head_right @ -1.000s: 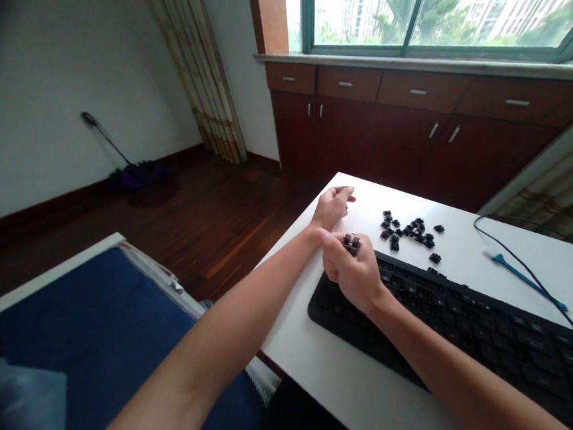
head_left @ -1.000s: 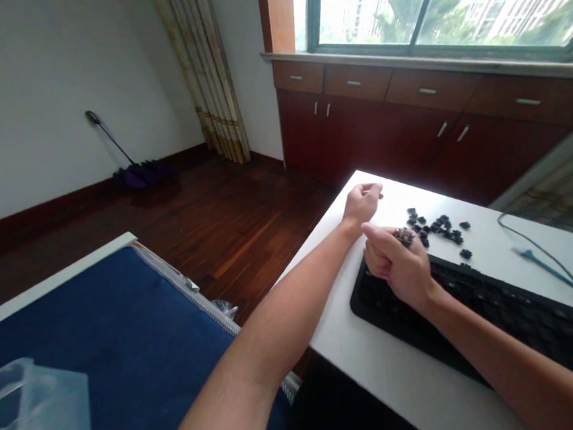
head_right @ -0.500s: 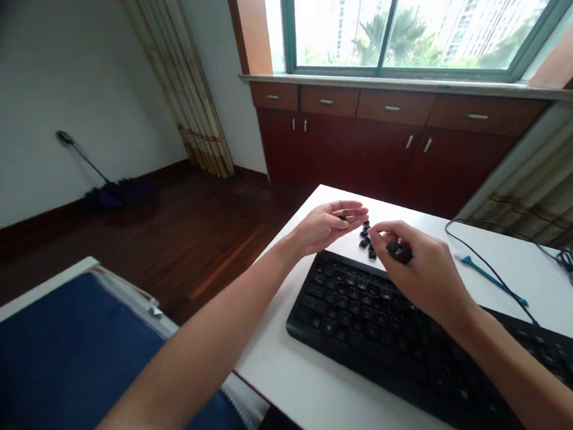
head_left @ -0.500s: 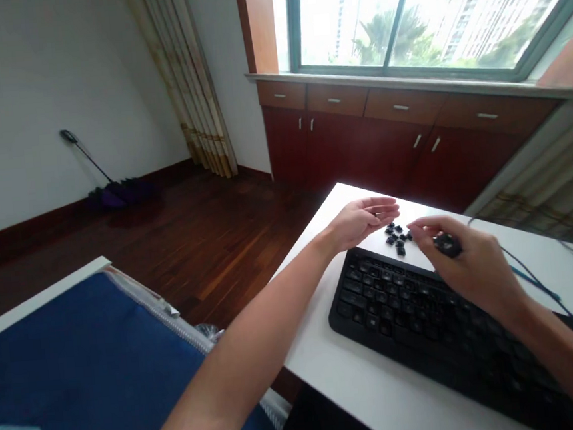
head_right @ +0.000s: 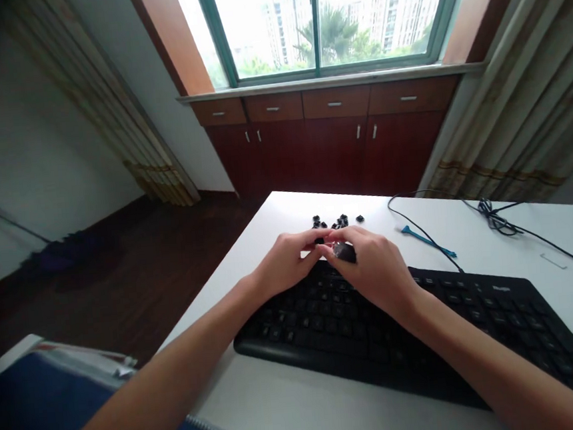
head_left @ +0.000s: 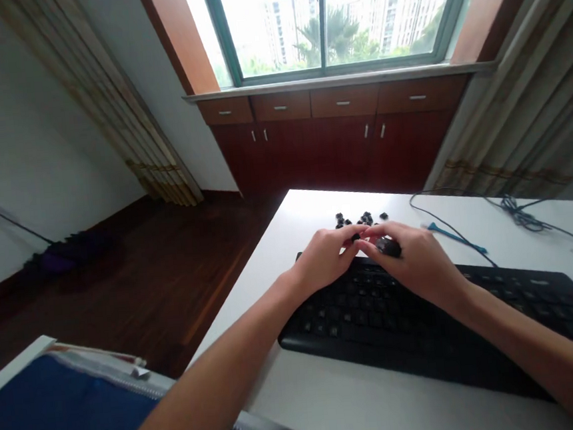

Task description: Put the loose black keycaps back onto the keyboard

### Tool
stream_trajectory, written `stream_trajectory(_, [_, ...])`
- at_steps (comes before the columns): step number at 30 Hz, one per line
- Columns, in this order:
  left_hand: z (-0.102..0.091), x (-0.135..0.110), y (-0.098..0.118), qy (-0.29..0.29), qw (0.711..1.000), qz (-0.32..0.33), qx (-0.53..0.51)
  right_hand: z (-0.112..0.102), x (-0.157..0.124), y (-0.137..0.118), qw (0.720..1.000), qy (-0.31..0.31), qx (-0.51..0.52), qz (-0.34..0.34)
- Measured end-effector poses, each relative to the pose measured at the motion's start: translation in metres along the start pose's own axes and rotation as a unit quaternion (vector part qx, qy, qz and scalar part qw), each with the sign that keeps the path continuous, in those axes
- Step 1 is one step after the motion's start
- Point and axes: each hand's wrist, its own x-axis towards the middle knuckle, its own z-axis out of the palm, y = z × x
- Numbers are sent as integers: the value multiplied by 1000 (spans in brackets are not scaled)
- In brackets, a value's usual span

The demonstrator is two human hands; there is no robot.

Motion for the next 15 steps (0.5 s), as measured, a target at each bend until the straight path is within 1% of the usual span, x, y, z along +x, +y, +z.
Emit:
stream_trajectory(2, [3, -3, 6, -2, 998, 9, 63, 0, 0, 1, 1000, -7, 7, 15])
stream_trajectory(4, [5, -5, 9, 6, 995, 18, 97, -3, -1, 2, 999, -11, 32, 23])
stream_trajectory(7, [7, -6, 12, 31, 994, 30, 96, -12, 1, 2, 993, -35, 107, 36])
stream_trajectory(10, [7, -4, 13, 65, 993, 51, 80, -24, 6, 6, 978, -81, 185, 59])
stream_trajectory(12, [8, -3, 12, 84, 990, 82, 83, -30, 9, 11, 968, -117, 209, 74])
stream_trajectory(15, [9, -2, 9, 104, 982, 127, 89, -34, 11, 15, 962, -153, 205, 94])
